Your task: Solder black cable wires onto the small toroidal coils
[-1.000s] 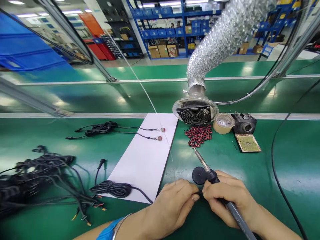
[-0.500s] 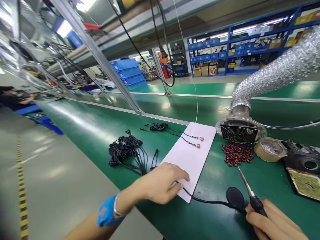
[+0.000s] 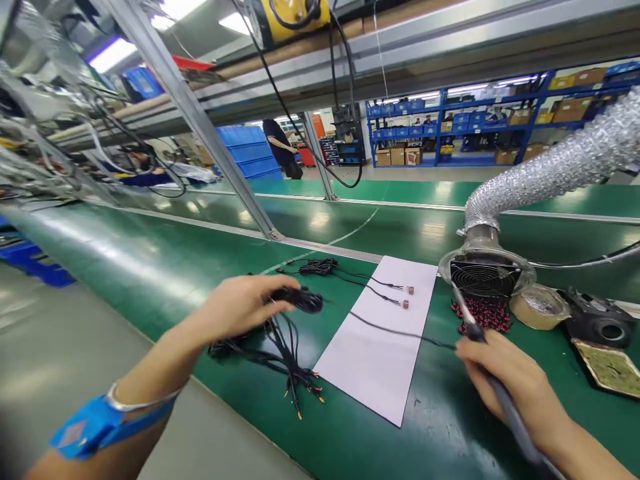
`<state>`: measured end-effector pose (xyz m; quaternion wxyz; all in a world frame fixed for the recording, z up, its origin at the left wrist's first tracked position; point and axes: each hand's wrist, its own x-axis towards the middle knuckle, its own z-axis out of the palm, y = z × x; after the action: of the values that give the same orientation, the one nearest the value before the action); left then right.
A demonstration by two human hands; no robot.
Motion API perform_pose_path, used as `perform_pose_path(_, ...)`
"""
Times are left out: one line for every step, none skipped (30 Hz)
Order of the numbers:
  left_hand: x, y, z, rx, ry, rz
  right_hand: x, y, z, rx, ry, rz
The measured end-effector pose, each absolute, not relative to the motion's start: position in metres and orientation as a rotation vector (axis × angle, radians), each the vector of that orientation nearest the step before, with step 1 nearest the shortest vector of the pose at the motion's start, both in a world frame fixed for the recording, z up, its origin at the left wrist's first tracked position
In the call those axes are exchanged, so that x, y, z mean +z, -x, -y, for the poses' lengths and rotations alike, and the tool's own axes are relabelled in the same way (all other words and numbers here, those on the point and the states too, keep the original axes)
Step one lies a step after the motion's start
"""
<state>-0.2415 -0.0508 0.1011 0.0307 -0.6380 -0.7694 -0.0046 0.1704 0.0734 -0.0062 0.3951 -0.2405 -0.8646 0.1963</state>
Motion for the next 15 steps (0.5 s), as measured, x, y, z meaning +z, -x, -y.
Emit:
perform_pose_path(0.107,0.256,0.042,0.015,1.846,2.377,-0.003,-0.148,-0.081,0.411,0.596,2.226)
perform_pose_path(0.110,0.270,0.031,0.045,1.749,2.383,-0.001,-0.126,-0.091,0.406,0.633,2.294)
perform_pose_path(0.110,0.283,0.019,0.068,1.685,2.391,-0.002,-0.103,-0.102,0.407,0.658,2.312)
perform_pose_path(0.108,0.295,0.006,0.076,1.649,2.396,-0.004,-0.083,-0.114,0.402,0.683,2.324)
perform_pose_path(0.104,0.305,-0.006,0.075,1.639,2.403,-0.008,-0.065,-0.125,0.401,0.707,2.343)
perform_pose_path(0.098,0.313,-0.017,0.070,1.642,2.409,-0.012,-0.050,-0.135,0.408,0.732,2.376)
perform_pose_path(0.091,0.320,-0.028,0.061,1.655,2.413,-0.017,-0.039,-0.143,0.412,0.762,2.405)
perform_pose_path(0.084,0.326,-0.038,0.053,1.671,2.415,-0.020,-0.031,-0.149,0.417,0.793,2.432)
perform_pose_path(0.076,0.331,-0.046,0.047,1.688,2.418,-0.023,-0.026,-0.153,0.423,0.826,2.457)
perform_pose_path(0.068,0.335,-0.053,0.042,1.706,2.420,-0.024,-0.023,-0.155,0.430,0.858,2.476)
perform_pose_path(0.061,0.339,-0.059,0.038,1.725,2.423,-0.024,-0.022,-0.156,0.440,0.889,2.491)
perform_pose_path(0.054,0.342,-0.064,0.036,1.743,2.427,-0.023,-0.021,-0.157,0.450,0.917,2.505)
perform_pose_path(0.048,0.345,-0.069,0.036,1.763,2.432,-0.021,-0.021,-0.157,0.463,0.939,2.519)
perform_pose_path(0.042,0.348,-0.073,0.038,1.786,2.437,-0.019,-0.021,-0.157,0.475,0.955,2.534)
perform_pose_path(0.037,0.350,-0.076,0.043,1.811,2.444,-0.017,-0.020,-0.158,0.486,0.965,2.548)
